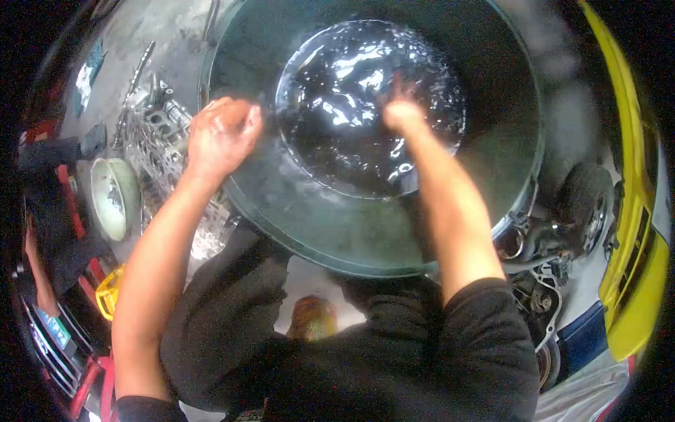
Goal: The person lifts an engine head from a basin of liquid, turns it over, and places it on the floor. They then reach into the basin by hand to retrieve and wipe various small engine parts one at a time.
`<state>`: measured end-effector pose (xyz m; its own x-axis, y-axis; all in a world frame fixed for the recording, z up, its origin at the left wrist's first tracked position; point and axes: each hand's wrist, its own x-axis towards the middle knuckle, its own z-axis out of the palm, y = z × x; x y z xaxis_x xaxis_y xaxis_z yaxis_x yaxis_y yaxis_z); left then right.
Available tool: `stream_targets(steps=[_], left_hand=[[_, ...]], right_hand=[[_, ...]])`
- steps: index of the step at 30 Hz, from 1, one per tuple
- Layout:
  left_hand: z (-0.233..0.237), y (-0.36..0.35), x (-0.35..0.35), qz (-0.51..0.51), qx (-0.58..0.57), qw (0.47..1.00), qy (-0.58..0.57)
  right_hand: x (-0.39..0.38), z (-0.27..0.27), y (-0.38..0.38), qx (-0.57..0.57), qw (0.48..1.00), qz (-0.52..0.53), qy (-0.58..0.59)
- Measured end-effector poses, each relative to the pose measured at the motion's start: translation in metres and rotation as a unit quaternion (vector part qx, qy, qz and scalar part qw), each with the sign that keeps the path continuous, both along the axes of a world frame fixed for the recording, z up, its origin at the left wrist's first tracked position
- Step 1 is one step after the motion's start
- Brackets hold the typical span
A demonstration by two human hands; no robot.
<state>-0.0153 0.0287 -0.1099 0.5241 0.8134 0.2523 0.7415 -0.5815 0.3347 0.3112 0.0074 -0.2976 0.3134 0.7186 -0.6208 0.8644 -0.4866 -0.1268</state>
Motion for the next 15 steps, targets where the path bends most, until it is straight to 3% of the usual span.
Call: stream_targets(steps=[1, 3, 4, 5, 7, 10, 12, 13, 14, 15], left_hand=[[0.0, -0.003, 0.0, 0.002, -0.003, 1.0, 0.004], [0.003, -0.005, 0.003, 0.006, 0.001, 1.0, -0.007], [0.004, -0.005, 0.003, 0.004, 0.002, 1.0, -0.011], [0.004, -0.005, 0.003, 0.0, 0.001, 1.0, -0.013], [0.001, -0.006, 0.003, 0.001, 0.016, 1.0, -0.014], [-0.002, -0.002, 0.004, 0.005, 0.015, 1.0, -0.015], [-0.001, -0.003, 0.001, 0.001, -0.001, 1.0, -0.029], [-0.004, -0.006, -0.002, -0.009, -0.002, 0.999, -0.036], [-0.006, -0.005, -0.003, -0.019, 0.002, 0.999, -0.045], [-0.006, 0.0, -0.003, -0.028, 0.014, 0.998, -0.055]], right_hand=[[-0.017, 0.001, -0.02, 0.004, 0.997, 0.068, -0.04], [-0.05, 0.04, -0.053, -0.076, 0.993, 0.065, 0.067], [-0.061, 0.015, -0.077, -0.003, 0.987, 0.159, -0.02], [-0.074, 0.049, -0.081, -0.055, 0.982, 0.179, 0.002], [-0.069, 0.025, -0.094, 0.044, 0.965, 0.255, -0.04], [-0.046, 0.037, -0.06, -0.06, 0.979, 0.188, 0.05], [-0.031, 0.026, -0.022, -0.102, 0.982, 0.161, -0.007], [-0.009, -0.028, -0.007, -0.018, 0.976, 0.212, -0.046], [-0.013, 0.002, 0.011, 0.021, 0.995, 0.098, 0.004], [-0.013, 0.003, 0.033, 0.028, 0.995, 0.085, -0.033]])
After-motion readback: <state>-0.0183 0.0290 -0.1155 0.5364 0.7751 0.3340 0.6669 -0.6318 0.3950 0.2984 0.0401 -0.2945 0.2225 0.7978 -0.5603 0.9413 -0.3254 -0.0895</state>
